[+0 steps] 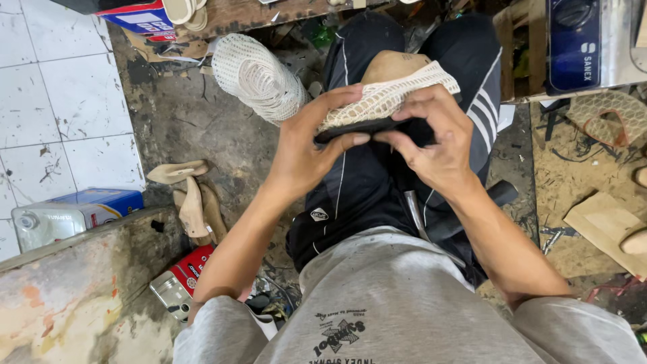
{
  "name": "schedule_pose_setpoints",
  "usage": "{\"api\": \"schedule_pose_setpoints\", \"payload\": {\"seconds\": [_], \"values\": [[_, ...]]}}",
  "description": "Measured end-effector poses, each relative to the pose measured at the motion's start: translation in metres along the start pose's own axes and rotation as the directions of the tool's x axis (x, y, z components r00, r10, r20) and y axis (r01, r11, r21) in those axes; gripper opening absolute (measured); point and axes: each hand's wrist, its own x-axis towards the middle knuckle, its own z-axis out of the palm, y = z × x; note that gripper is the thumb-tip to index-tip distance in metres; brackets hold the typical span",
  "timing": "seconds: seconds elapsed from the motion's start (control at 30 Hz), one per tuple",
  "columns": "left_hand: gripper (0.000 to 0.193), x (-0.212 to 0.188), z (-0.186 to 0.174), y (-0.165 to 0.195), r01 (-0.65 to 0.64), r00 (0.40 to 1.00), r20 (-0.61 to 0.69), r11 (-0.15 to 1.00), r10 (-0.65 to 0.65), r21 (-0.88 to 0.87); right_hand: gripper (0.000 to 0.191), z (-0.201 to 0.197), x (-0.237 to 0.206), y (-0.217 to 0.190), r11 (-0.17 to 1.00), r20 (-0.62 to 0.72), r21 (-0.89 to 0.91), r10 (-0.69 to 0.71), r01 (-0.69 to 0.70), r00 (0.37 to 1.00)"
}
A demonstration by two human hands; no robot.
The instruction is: The person sits on the workshop floor assembling woven slip-on shoes. They press a black rubber sole onto a woven shoe upper, tap and press the sole edges with a curved shoemaker's hammer, insert a wooden shoe last and an insole into the shoe, work the upper over the last, and place finished shoes onto a shelf.
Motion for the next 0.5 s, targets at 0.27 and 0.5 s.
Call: {"api": "schedule_pose_setpoints", "payload": {"seconds": [0.27, 0.5], "values": [[0.052, 0.008, 0.01, 0.021, 0.026, 1.0, 0.012, 0.998, -0.027, 0.063, 0.034, -0.013, -0.005, -0.004, 1.0, 0.007, -0.008, 0.019, -0.019, 1.0], [0.056, 0.011, 0.009, 0.034, -0.07, 0.99, 0.12, 0.997, 0.067, 0.021, 0.05, -0.013, -0.002, -0.043, 0.952, -0.1, -0.258, -0.195, 0.164, 0.976]]}}
